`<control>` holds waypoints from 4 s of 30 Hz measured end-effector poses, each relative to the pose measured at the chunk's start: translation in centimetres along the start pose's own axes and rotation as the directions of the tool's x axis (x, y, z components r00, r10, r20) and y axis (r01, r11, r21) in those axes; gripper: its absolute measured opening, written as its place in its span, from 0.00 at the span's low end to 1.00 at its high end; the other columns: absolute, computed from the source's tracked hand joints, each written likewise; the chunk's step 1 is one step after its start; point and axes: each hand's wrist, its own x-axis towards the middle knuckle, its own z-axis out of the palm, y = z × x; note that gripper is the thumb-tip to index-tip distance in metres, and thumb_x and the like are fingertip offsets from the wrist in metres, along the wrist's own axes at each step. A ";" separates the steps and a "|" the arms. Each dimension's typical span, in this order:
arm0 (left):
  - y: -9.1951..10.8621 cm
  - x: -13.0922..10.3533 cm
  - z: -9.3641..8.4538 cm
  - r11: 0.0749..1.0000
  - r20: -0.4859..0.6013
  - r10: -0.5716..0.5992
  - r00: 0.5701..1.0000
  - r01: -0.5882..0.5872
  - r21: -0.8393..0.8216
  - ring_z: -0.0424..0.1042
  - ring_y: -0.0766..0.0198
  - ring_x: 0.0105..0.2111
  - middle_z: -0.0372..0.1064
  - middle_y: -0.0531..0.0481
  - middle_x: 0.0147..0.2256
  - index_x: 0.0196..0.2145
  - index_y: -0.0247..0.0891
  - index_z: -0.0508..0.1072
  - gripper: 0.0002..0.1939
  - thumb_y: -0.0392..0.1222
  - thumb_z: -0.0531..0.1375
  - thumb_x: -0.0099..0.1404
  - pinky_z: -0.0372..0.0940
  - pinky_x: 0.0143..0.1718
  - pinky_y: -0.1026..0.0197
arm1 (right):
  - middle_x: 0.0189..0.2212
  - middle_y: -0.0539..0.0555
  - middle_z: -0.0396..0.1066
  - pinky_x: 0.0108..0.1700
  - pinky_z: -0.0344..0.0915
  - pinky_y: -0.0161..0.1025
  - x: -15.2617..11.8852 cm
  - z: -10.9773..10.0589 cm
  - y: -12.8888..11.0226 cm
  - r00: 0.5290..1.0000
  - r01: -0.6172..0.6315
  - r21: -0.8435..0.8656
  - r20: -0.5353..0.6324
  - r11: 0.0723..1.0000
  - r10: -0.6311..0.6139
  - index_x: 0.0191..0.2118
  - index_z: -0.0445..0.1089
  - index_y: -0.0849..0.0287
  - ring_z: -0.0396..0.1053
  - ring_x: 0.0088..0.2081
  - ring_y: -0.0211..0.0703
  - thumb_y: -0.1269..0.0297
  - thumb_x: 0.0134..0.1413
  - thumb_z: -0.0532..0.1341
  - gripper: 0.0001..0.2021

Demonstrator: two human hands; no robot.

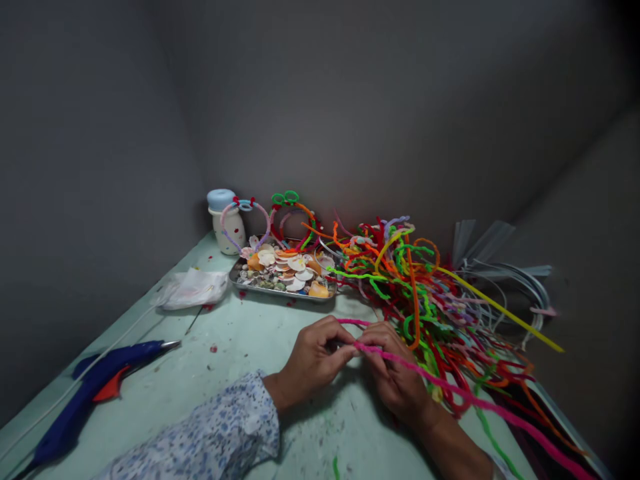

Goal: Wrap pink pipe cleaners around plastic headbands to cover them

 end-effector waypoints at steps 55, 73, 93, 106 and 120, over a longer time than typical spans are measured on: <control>0.8 0.0 0.3 0.964 0.029 -0.250 0.968 0.251 -0.081 0.66 0.64 0.31 0.69 0.50 0.28 0.29 0.36 0.73 0.07 0.41 0.61 0.61 0.59 0.33 0.62 | 0.35 0.54 0.67 0.43 0.62 0.47 0.2 0.3 0.1 0.998 0.020 -0.060 -0.065 0.998 -0.024 0.43 0.65 0.56 0.65 0.39 0.45 0.77 0.58 0.54 0.11; 1.0 0.1 0.1 0.968 0.058 -0.214 0.975 0.220 -0.121 0.67 0.63 0.35 0.69 0.49 0.32 0.33 0.36 0.72 0.08 0.44 0.59 0.63 0.60 0.39 0.62 | 0.37 0.55 0.69 0.43 0.66 0.50 0.2 0.1 0.3 0.983 0.106 -0.130 -0.132 0.986 -0.124 0.48 0.65 0.53 0.68 0.41 0.48 0.78 0.55 0.57 0.17; 1.6 0.1 -0.2 0.986 0.062 -0.159 0.985 0.162 -0.044 0.66 0.61 0.37 0.69 0.50 0.32 0.34 0.38 0.72 0.05 0.39 0.57 0.64 0.59 0.43 0.58 | 0.37 0.54 0.72 0.42 0.67 0.50 0.2 -0.1 0.2 0.968 0.160 -0.242 -0.153 0.957 -0.200 0.48 0.67 0.51 0.69 0.39 0.47 0.78 0.54 0.59 0.18; 1.2 0.2 0.0 0.989 -0.002 -0.107 0.994 0.107 0.098 0.66 0.62 0.36 0.69 0.51 0.31 0.33 0.37 0.73 0.05 0.40 0.58 0.64 0.57 0.43 0.58 | 0.35 0.54 0.71 0.40 0.67 0.47 0.4 -0.3 0.2 0.968 0.180 -0.241 -0.127 0.954 -0.215 0.47 0.68 0.50 0.69 0.37 0.46 0.78 0.54 0.58 0.18; 1.0 0.0 0.2 0.985 -0.031 -0.081 0.996 0.085 0.152 0.66 0.62 0.35 0.68 0.51 0.30 0.32 0.38 0.73 0.04 0.38 0.59 0.63 0.57 0.43 0.59 | 0.34 0.54 0.71 0.41 0.66 0.48 0.5 -0.1 0.0 0.985 0.122 -0.256 -0.087 0.959 -0.148 0.46 0.67 0.53 0.68 0.37 0.46 0.75 0.56 0.59 0.14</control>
